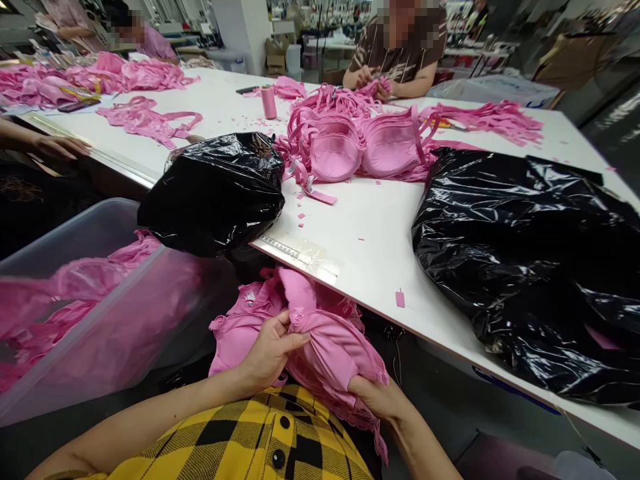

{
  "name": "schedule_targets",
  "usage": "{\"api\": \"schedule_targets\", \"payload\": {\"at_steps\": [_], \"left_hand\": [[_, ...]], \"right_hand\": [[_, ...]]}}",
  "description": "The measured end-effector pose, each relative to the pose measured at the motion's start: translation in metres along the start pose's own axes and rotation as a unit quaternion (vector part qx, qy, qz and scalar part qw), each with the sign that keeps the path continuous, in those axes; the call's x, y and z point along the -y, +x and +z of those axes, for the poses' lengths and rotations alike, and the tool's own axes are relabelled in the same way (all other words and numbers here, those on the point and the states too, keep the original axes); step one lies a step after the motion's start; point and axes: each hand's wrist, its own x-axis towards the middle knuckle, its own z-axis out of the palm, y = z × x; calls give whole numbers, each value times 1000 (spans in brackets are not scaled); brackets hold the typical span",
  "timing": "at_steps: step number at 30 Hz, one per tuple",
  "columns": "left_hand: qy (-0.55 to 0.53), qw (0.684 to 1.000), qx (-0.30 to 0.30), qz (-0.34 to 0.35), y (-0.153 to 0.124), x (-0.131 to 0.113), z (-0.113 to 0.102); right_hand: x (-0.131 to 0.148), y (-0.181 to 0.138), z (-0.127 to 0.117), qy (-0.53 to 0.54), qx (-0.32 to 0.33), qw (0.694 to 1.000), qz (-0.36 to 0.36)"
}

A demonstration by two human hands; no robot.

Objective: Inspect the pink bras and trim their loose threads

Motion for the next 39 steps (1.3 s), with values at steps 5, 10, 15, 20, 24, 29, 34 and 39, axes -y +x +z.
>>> {"api": "schedule_targets", "payload": {"at_steps": [5, 10, 15, 20, 24, 29, 34, 39], "left_hand": [[-103, 987, 10, -126, -1, 3, -4], [84, 990, -40, -109, 2, 13, -5], [125, 990, 46, 50, 8, 10, -8], [147, 985, 94, 7, 6, 3, -13], [237, 970, 42, -28, -1, 1, -9], [235, 967, -35, -93, -3, 2, -5], [244, 964, -58, -86, 1, 11, -4], [178, 978, -92, -59, 8, 16, -14]], "right_hand": [[-7, 6, -3, 61, -67, 995, -41], [-21, 6, 2, 103, -90, 990, 35], [-13, 7, 8, 192, -79, 978, 21], [-10, 5, -1, 191, -50, 980, -2], [-13, 5, -3, 96, -68, 990, -77], [-7, 7, 3, 25, -92, 991, -94], [1, 9, 13, 7, -94, 995, -42], [-6, 3, -5, 74, -135, 986, -71]]}}
